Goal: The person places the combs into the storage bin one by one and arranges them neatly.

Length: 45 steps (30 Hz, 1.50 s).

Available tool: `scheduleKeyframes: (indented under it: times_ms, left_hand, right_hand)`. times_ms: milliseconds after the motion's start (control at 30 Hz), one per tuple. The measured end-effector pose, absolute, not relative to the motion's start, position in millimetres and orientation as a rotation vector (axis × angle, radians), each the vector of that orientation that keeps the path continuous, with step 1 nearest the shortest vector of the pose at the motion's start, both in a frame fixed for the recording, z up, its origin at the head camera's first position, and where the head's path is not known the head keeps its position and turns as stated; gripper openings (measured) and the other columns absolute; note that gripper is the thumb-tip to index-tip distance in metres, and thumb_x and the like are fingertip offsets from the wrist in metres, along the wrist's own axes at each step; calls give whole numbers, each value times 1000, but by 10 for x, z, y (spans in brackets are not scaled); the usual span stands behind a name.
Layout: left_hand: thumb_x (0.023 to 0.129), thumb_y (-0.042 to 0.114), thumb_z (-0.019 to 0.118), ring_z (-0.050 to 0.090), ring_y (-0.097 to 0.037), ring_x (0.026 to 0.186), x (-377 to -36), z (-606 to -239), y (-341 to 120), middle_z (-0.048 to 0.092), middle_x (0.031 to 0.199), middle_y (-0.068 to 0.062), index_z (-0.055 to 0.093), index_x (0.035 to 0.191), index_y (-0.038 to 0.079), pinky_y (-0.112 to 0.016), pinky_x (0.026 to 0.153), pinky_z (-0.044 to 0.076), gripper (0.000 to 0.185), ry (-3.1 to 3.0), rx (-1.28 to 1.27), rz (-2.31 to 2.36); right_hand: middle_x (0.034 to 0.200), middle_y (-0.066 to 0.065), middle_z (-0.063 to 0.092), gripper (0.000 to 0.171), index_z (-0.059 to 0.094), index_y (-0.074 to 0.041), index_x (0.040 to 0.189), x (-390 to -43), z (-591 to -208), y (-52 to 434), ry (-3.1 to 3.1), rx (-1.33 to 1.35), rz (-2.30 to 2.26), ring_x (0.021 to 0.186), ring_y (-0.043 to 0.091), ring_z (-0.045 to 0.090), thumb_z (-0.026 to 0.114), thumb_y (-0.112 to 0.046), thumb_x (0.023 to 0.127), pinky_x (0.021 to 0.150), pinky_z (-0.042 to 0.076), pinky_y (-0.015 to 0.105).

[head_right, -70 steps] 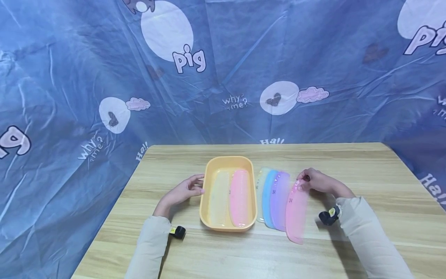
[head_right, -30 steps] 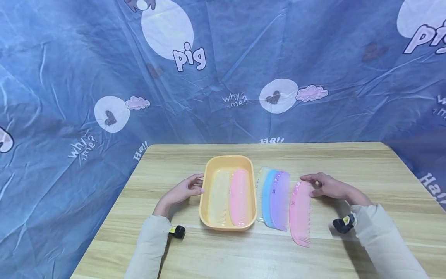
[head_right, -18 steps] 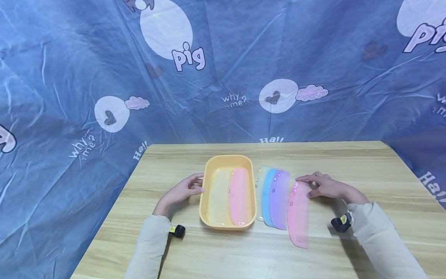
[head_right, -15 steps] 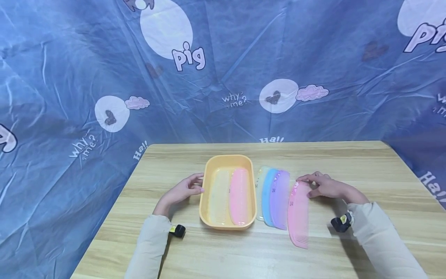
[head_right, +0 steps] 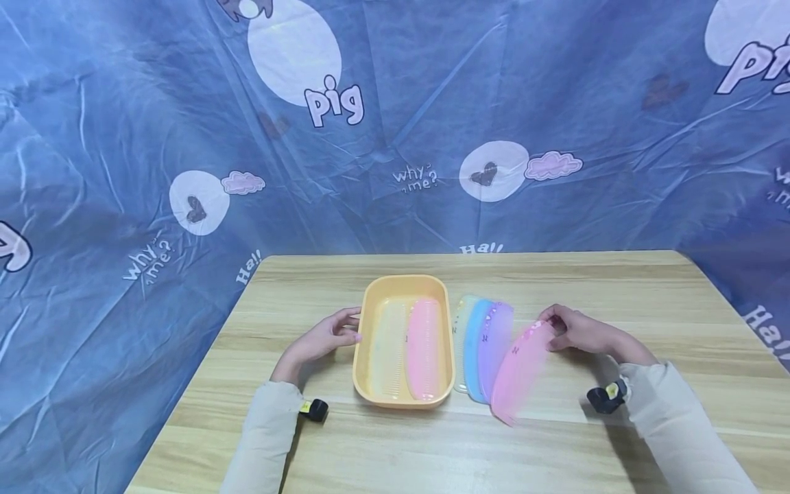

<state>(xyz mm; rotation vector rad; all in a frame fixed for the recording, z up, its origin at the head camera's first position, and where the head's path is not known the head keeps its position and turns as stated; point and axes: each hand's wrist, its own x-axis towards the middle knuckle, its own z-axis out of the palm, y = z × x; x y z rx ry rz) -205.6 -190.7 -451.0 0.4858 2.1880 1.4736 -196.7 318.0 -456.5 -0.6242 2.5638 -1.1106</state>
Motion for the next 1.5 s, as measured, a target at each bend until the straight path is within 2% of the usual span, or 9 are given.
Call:
scheduleKeyframes:
  times_ms: [267,600,800,933,1167,1300,1500]
  left_hand:
    - [93,18,64,56,-30,120,-2051,-4506,-1895,53,135,-19,34,148,9,-43,102,45,63,2223,459,1466]
    - [94,17,62,51,-37,127,-2034,-4523,-1892,49,139,-24,31,150,8,-48,105,42,64,2206,468,1477]
    - [93,20,64,54,-34,123,-2022,-4512,-1902,51,138,-22,33,149,8,-46,105,43,65,2211,459,1473]
    - [93,20,65,56,-31,121,-2025,-4522,-1902,52,137,-20,34,149,9,-44,105,43,65,2208,456,1475]
    - [93,21,65,57,-29,119,-2034,-4535,-1913,52,136,-19,35,148,10,-44,104,44,64,2217,455,1469]
    - [93,20,65,56,-31,121,-2033,-4535,-1912,52,136,-20,35,148,10,-44,104,44,64,2211,446,1474]
    - [93,22,65,54,-33,123,-2036,-4544,-1912,50,137,-21,35,148,11,-43,103,46,64,2210,441,1473]
  right_hand:
    - [97,9,52,38,49,12,109,-1940,-4569,3196,2564,-600,-1161,82,-3,45,70,-2,81,70,41,15]
    - [97,7,57,36,49,14,113,-1917,-4481,3226,2518,-562,-1178,82,3,52,65,0,84,70,47,17]
    - [100,7,59,37,46,15,115,-1892,-4493,3230,2486,-538,-1209,84,1,54,63,1,85,71,50,19]
    - [97,6,58,38,45,15,117,-1878,-4522,3244,2469,-531,-1241,80,6,54,62,1,86,67,49,21]
    - [90,-3,61,39,40,16,120,-1850,-4519,3272,2361,-508,-1338,71,5,54,59,1,89,58,46,22]
    - [89,-5,65,33,44,6,120,-1832,-4526,3287,2311,-515,-1434,69,9,58,57,1,90,57,47,24]
    - [99,-9,68,33,50,-17,122,-1810,-4565,3299,2255,-552,-1591,81,10,66,52,2,94,68,55,27]
